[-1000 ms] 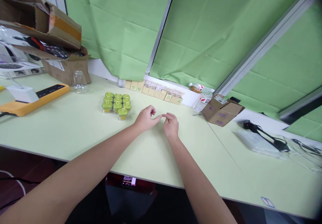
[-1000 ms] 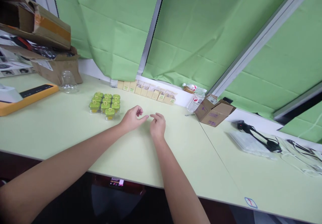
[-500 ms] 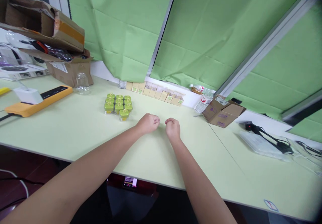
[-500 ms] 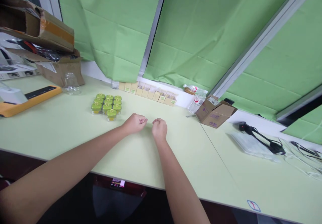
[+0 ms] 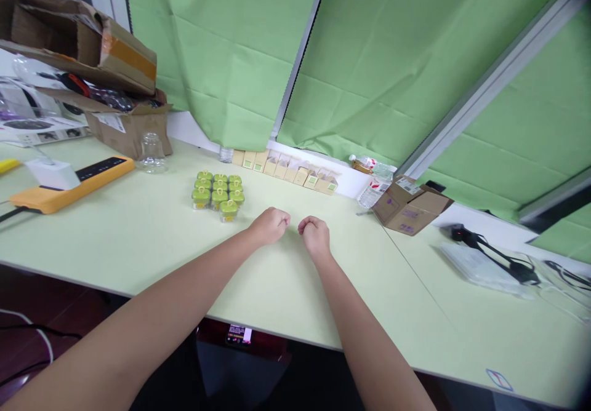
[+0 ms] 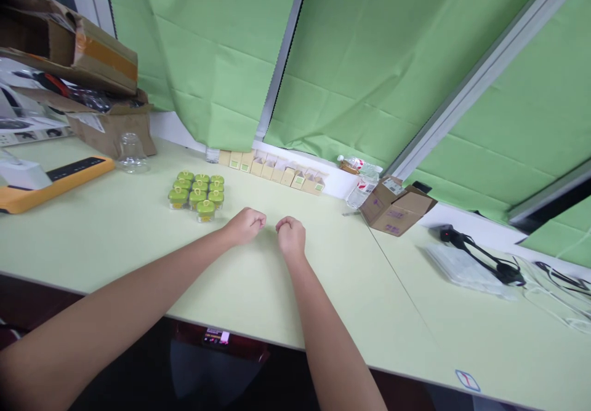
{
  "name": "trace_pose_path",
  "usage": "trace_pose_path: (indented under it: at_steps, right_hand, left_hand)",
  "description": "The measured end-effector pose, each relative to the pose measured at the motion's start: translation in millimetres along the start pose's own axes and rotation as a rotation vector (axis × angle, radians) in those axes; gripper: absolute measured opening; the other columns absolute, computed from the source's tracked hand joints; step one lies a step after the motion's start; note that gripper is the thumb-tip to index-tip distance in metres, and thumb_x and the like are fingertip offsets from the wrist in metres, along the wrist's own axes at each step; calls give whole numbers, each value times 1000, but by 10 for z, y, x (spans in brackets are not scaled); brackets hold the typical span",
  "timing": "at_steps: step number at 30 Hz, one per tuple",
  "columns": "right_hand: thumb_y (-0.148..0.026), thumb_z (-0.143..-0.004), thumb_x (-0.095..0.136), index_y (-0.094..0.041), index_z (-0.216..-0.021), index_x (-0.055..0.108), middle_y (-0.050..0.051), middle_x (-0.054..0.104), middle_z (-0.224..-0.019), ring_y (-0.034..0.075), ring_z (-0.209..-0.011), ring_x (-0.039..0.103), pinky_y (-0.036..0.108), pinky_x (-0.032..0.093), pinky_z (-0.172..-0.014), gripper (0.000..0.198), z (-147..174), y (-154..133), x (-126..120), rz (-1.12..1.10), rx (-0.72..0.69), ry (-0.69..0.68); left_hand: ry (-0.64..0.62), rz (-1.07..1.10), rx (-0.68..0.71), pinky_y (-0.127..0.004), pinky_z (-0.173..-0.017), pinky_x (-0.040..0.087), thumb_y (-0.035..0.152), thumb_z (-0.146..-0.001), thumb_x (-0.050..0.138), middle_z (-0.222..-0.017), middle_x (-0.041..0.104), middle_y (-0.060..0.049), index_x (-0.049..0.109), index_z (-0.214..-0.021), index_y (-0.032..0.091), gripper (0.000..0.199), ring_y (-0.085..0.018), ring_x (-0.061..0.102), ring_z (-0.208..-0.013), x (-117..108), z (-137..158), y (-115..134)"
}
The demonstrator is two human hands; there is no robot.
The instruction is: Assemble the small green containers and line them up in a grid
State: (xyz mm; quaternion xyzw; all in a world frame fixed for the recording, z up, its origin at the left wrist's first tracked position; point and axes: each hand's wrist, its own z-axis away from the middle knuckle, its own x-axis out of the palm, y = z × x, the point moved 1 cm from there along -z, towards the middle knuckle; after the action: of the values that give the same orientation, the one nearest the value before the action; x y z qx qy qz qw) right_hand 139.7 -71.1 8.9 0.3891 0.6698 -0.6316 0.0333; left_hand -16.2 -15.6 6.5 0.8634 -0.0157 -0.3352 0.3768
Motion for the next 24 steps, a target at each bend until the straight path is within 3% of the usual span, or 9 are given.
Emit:
trace_pose_path:
  at_steps: [6,16,20,24]
  right_hand:
    - [-25,-72,38,-22,-78,62,1,65,-72,17,-61,55,27,40,-58,25,-5,23,111,-25,-56,-31]
    - [-31,-78,44,-22,-89,64,0,65,-75,16,-63,56,27,42,-61,25,37,-8,151,-37,-102,-115]
    - [-31,-81,43,-21,-92,63,1,66,-79,16,-64,56,28,43,-63,24,67,-63,114,-57,-159,-42]
    - [-34,-87,45,-21,-92,62,2,67,-82,17,-71,59,29,45,-68,22,106,-377,75,-49,-306,67]
  left_hand:
    - [-9,39,-18,-26,-57,34,10,-70,39,-53,47,2,52,-56,18,21,-13,44,-54,50,20,40]
    - [205,9,-20,-26,-68,44,7,-76,42,-77,67,-2,64,-79,18,25,-14,58,-69,11,-36,2]
    - [207,-32,11,-26,-70,46,5,-75,43,-79,68,-3,65,-80,18,26,-15,60,-72,16,-15,-26]
    - [191,-63,33,-25,-70,48,4,-74,46,-78,68,-3,66,-79,16,24,-16,61,-72,24,-17,-19]
